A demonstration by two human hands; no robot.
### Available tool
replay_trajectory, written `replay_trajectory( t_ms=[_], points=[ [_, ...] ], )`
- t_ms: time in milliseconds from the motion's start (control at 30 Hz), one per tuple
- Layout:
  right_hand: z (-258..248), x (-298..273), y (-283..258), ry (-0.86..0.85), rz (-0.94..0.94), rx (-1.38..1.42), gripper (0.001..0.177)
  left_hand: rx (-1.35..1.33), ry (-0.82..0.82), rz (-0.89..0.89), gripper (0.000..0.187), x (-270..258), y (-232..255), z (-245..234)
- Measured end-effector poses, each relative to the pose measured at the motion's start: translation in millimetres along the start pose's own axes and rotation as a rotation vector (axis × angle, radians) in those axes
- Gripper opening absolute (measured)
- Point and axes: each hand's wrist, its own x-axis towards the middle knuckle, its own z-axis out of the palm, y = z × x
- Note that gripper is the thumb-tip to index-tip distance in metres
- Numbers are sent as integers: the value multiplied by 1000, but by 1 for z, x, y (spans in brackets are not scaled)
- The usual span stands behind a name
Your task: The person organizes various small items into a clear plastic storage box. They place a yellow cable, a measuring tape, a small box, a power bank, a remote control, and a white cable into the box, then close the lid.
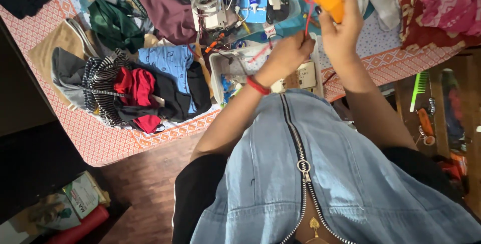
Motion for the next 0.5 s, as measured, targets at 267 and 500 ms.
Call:
replay_trajectory(
  t_ms=[267,500],
  points=[
    [-8,-3,14,-295,232,-183,42,283,-105,331,29,34,34,-73],
    [-17,3,0,-424,465,296,64,156,-116,492,19,67,20,-107]
  ],
)
